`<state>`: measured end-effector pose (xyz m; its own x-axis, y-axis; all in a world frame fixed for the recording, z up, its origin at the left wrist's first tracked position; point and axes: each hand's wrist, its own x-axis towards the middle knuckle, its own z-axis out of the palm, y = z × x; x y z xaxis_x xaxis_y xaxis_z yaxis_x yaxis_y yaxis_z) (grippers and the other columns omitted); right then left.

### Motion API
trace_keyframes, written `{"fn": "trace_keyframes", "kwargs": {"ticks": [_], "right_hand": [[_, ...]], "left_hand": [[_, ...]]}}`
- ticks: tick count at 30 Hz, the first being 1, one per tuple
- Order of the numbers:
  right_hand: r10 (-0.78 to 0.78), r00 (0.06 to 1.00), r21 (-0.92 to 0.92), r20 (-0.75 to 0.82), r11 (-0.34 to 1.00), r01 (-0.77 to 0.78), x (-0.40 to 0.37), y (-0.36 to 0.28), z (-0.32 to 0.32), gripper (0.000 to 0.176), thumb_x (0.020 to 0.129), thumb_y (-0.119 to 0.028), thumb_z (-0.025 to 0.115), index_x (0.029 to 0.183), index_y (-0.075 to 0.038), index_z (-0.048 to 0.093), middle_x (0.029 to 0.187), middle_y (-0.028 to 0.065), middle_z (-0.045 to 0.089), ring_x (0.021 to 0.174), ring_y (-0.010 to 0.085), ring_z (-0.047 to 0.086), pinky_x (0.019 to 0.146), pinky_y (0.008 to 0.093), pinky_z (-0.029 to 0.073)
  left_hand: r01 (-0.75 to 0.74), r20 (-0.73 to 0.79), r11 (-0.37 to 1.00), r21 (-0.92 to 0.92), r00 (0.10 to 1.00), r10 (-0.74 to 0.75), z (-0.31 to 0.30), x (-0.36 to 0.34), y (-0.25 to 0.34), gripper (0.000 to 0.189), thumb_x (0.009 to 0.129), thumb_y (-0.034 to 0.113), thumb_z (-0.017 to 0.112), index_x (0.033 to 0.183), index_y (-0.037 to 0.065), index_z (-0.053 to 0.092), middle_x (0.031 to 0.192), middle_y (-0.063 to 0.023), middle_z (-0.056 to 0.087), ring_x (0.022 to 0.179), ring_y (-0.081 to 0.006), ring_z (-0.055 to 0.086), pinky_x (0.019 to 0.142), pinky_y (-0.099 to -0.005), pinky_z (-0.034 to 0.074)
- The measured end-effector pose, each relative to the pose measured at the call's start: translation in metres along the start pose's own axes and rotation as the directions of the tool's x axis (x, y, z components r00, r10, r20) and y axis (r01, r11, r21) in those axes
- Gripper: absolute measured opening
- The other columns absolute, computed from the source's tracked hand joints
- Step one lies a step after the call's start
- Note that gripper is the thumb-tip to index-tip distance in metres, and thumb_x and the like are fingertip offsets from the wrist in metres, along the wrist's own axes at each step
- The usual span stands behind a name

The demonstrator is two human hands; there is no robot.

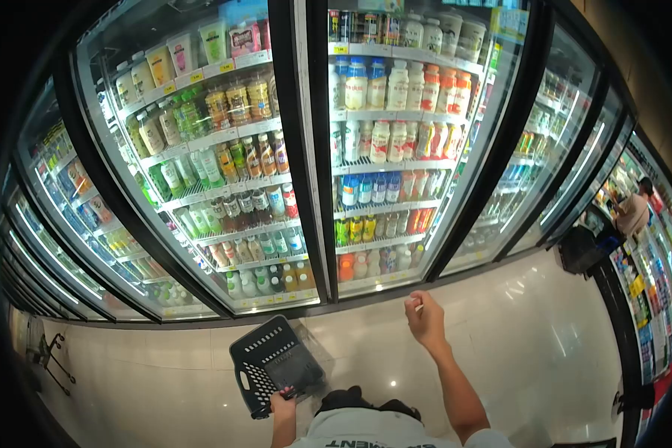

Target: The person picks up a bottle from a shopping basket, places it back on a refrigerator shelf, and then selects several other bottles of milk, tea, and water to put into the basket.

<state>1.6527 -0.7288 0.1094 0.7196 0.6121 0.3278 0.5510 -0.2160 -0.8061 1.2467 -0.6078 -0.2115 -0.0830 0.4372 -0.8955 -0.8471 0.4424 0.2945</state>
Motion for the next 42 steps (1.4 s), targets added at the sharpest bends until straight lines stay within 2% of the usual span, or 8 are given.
{"fn": "trace_keyframes", "kwargs": {"ticks": [7,12,15,19,25,30,38,42], "right_hand": [[-0.122,0.978,0.099,0.172,0.989,0.106,0.046,0.047,-0.016,0.019,0.084,-0.015,0.061,0.095,0.0,0.057,0.068,0.0076,0.061,0.052,0.0121,0.058,0.049,0.026,0.044],[-0.266,0.925,0.215,0.272,0.954,0.211,0.081,0.062,0.008,0.021,0.086,-0.018,0.059,0.098,-0.001,0.056,0.07,0.0069,0.06,0.052,0.0118,0.058,0.047,0.0266,0.045],[-0.311,0.888,0.336,0.338,0.922,0.195,0.107,0.026,0.013,0.025,0.083,-0.018,0.061,0.1,-0.001,0.055,0.071,0.0114,0.063,0.057,0.0199,0.06,0.054,0.0323,0.045],[-0.438,0.831,0.286,0.342,0.891,0.353,0.154,-0.026,0.021,0.032,0.083,-0.019,0.062,0.106,0.0,0.053,0.079,0.0107,0.064,0.06,0.0173,0.06,0.057,0.0302,0.047],[-0.473,0.862,0.302,0.182,0.861,0.409,0.255,-0.092,0.071,0.063,0.078,-0.04,0.067,0.12,0.002,0.047,0.098,0.0164,0.062,0.077,0.0227,0.063,0.072,0.0333,0.049],[-0.474,0.88,-0.018,0.03,0.88,0.475,0.338,-0.137,0.123,0.078,0.073,-0.058,0.062,0.115,0.007,0.048,0.099,0.0226,0.062,0.092,0.0331,0.061,0.081,0.0395,0.047],[-0.538,0.84,-0.442,-0.068,0.771,0.458,0.366,-0.135,0.164,0.057,0.084,-0.052,0.048,0.088,0.004,0.059,0.086,0.0285,0.062,0.085,0.0443,0.06,0.079,0.0476,0.045],[-0.523,0.849,-0.432,-0.078,0.785,0.445,0.36,-0.138,0.16,0.058,0.084,-0.053,0.046,0.09,0.004,0.059,0.089,0.028,0.062,0.089,0.0434,0.059,0.081,0.0462,0.045]], "left_hand": [[0.164,0.011,0.986,-0.026,0.986,-0.163,-0.069,-0.005,-0.064,0.018,0.086,0.022,0.037,0.083,0.006,0.044,0.067,-0.0076,0.045,0.054,-0.0164,0.042,0.054,-0.0307,0.044],[0.05,-0.128,0.982,-0.183,0.989,-0.074,-0.125,-0.007,-0.055,0.014,0.084,0.017,0.037,0.087,0.008,0.047,0.062,-0.0063,0.046,0.047,-0.0173,0.045,0.052,-0.0341,0.047],[0.0,0.086,0.992,-0.125,0.996,0.011,-0.11,-0.03,-0.057,0.017,0.085,0.013,0.036,0.095,0.004,0.047,0.083,-0.0112,0.052,0.062,-0.0236,0.051,0.06,-0.0421,0.047],[-0.106,0.015,0.994,0.03,0.994,0.105,-0.069,-0.071,-0.055,0.035,0.08,0.007,0.036,0.113,0.003,0.048,0.106,-0.0164,0.054,0.09,-0.0336,0.057,0.069,-0.053,0.048],[-0.128,-0.15,0.992,-0.012,0.981,0.125,-0.043,-0.099,-0.047,0.031,0.079,0.007,0.038,0.107,0.002,0.048,0.093,-0.0183,0.052,0.075,-0.0338,0.053,0.059,-0.0536,0.048],[-0.247,-0.142,0.967,-0.057,0.961,0.237,-0.053,-0.077,-0.006,0.008,0.075,0.0,0.043,0.08,-0.001,0.049,0.065,-0.0116,0.049,0.053,-0.0284,0.052,0.054,-0.0473,0.05],[-0.331,-0.276,0.937,0.112,0.895,0.35,-0.092,-0.064,0.07,0.006,0.076,0.002,0.048,0.079,-0.004,0.047,0.063,-0.0111,0.051,0.047,-0.0229,0.054,0.042,-0.0354,0.048],[-0.565,-0.301,0.684,0.462,0.626,0.72,-0.098,-0.07,0.063,0.013,0.08,0.005,0.047,0.082,-0.007,0.042,0.068,-0.0163,0.053,0.042,-0.0233,0.054,0.039,-0.0336,0.048]]}}
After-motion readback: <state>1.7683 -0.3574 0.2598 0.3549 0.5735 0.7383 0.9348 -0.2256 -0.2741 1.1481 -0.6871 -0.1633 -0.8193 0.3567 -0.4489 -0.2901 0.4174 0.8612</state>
